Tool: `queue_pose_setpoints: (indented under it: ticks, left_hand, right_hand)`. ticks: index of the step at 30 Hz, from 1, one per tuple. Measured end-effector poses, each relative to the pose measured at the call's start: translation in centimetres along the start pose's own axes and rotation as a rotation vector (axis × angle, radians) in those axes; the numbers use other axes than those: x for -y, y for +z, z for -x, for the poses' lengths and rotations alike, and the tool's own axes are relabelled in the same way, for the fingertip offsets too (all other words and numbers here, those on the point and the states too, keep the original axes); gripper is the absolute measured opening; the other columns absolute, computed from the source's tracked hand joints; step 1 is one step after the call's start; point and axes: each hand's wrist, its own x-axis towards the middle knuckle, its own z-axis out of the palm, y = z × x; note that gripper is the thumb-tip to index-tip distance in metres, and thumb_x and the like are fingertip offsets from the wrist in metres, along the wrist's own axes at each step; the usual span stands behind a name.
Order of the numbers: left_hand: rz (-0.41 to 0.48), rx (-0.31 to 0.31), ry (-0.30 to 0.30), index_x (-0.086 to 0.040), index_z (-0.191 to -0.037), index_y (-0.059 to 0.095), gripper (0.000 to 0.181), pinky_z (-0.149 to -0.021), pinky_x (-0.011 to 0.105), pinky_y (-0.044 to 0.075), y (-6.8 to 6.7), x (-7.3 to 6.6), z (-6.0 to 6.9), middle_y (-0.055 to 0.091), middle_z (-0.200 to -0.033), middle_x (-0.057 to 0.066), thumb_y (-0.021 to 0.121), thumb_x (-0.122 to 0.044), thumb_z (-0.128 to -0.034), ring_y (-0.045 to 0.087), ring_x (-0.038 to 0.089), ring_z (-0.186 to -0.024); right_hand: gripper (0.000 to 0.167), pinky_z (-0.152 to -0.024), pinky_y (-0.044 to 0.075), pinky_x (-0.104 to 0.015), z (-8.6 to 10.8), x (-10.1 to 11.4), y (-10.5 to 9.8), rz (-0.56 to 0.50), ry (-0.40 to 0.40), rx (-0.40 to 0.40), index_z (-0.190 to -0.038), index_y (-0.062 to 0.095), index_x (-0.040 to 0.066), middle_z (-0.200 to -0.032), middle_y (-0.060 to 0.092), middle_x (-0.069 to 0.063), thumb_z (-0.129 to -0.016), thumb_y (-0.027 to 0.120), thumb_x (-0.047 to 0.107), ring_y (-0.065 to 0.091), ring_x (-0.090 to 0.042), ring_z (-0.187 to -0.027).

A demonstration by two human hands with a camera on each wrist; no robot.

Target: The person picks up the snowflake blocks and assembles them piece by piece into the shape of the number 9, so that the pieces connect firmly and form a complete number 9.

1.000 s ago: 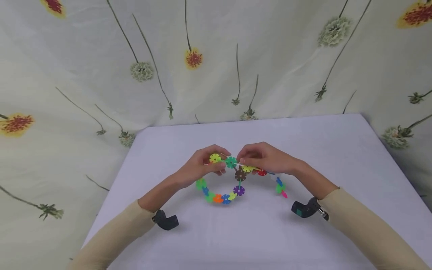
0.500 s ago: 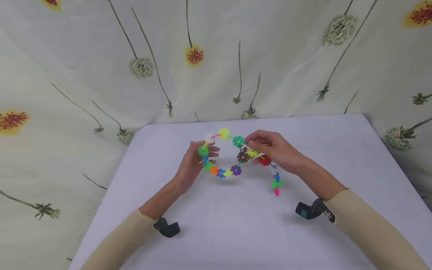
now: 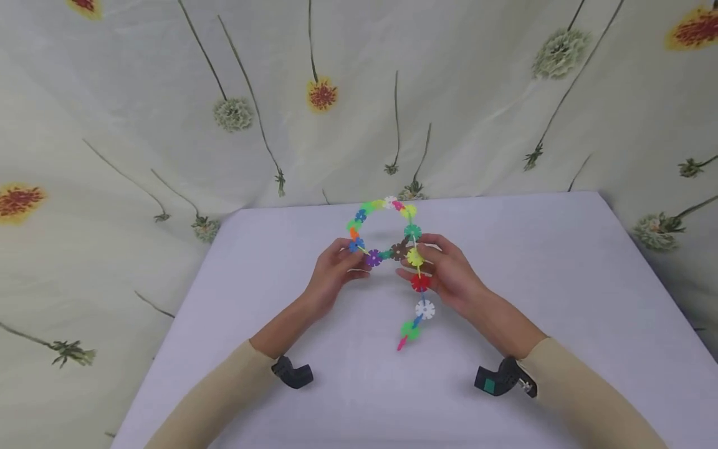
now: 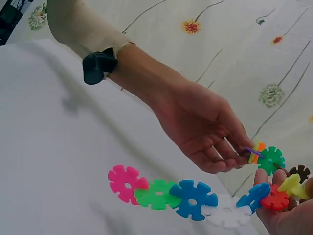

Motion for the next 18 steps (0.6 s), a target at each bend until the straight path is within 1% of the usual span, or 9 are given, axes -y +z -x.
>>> queue_pose_setpoints:
  ticks: [2, 4, 6, 8, 10, 12, 14, 18]
  left_hand:
    - [-0.013, -0.008, -0.029, -0.007, -0.120, 0.057, 0.013, -0.088, 0.030, 0.065, -0.1, 0.1, -0.8, 0.075, -0.099, -0.004, 0.061, -0.013, -0.1092, 0.075, 0.011, -0.091]
    - [-0.019, -0.021, -0.078, -0.006, -0.119, 0.058, 0.012, -0.085, 0.028, 0.065, -0.3, 0.4, -1.5, 0.074, -0.096, -0.003, 0.059, -0.013, -0.1099, 0.074, 0.011, -0.087]
    - [-0.025, -0.036, -0.131, -0.004, -0.117, 0.059, 0.012, -0.081, 0.027, 0.065, -0.3, 0.8, -2.3, 0.073, -0.093, -0.002, 0.057, -0.014, -0.1106, 0.074, 0.010, -0.084]
    - [-0.038, -0.038, -0.177, -0.003, -0.115, 0.059, 0.012, -0.077, 0.026, 0.065, -0.5, 1.3, -3.0, 0.072, -0.091, -0.001, 0.056, -0.014, -0.1111, 0.074, 0.010, -0.080]
    - [-0.068, -0.029, -0.213, -0.003, -0.113, 0.060, 0.012, -0.074, 0.025, 0.064, -0.6, 1.8, -3.6, 0.073, -0.089, 0.000, 0.056, -0.013, -0.1110, 0.074, 0.009, -0.076]
    - [-0.123, -0.003, -0.221, -0.002, -0.113, 0.061, 0.012, -0.070, 0.025, 0.064, -0.9, 2.4, -4.1, 0.076, -0.090, 0.002, 0.057, -0.013, -0.1104, 0.074, 0.009, -0.073]
    - [-0.190, 0.023, -0.222, 0.000, -0.114, 0.062, 0.014, -0.066, 0.025, 0.063, -1.1, 2.8, -4.5, 0.078, -0.090, 0.005, 0.059, -0.013, -0.1096, 0.073, 0.009, -0.069]
    - [-0.381, 0.059, -0.221, 0.000, -0.116, 0.065, 0.020, -0.056, 0.025, 0.059, -1.5, 3.0, -4.8, 0.078, -0.087, 0.006, 0.063, -0.019, -0.1084, 0.071, 0.010, -0.061]
  right_hand:
    - [0.040, -0.107, 0.055, -0.048, -0.2, -1.0, 0.1, -0.012, 0.003, -0.008, -0.151, 0.036, 0.019, -0.141, 0.054, -0.003, -0.114, 0.052, 0.023, 0.071, -0.020, -0.124]
    - [0.042, -0.109, 0.053, -0.050, -0.5, -1.8, -0.2, 0.010, 0.003, -0.015, -0.152, 0.034, 0.016, -0.141, 0.054, -0.004, -0.114, 0.051, 0.022, 0.071, -0.020, -0.125]
    - [0.045, -0.108, 0.056, -0.046, -1.0, -2.4, -0.7, 0.070, 0.003, -0.020, -0.155, 0.032, 0.012, -0.140, 0.056, -0.005, -0.115, 0.050, 0.022, 0.071, -0.020, -0.125]
    - [0.049, -0.105, 0.060, -0.038, -1.3, -2.9, -1.3, 0.162, 0.006, -0.028, -0.158, 0.031, 0.008, -0.140, 0.058, -0.006, -0.115, 0.049, 0.023, 0.070, -0.018, -0.124]
    - [0.052, -0.102, 0.061, -0.029, -1.6, -3.2, -1.9, 0.261, 0.013, -0.037, -0.160, 0.031, 0.005, -0.140, 0.059, -0.007, -0.114, 0.048, 0.024, 0.068, -0.015, -0.120]
    - [0.055, -0.101, 0.060, -0.025, -1.7, -3.3, -2.6, 0.343, 0.014, -0.042, -0.161, 0.032, 0.002, -0.142, 0.058, -0.009, -0.114, 0.048, 0.025, 0.066, -0.013, -0.118]
    - [0.056, -0.101, 0.060, -0.024, -1.9, -3.3, -3.1, 0.408, 0.019, -0.041, -0.161, 0.034, -0.001, -0.144, 0.057, -0.013, -0.114, 0.047, 0.025, 0.064, -0.012, -0.116]
    - [0.060, -0.103, 0.060, -0.027, -2.1, -3.1, -3.9, 0.519, 0.042, -0.012, -0.161, 0.035, -0.006, -0.148, 0.055, -0.021, -0.114, 0.048, 0.028, 0.067, -0.012, -0.114]
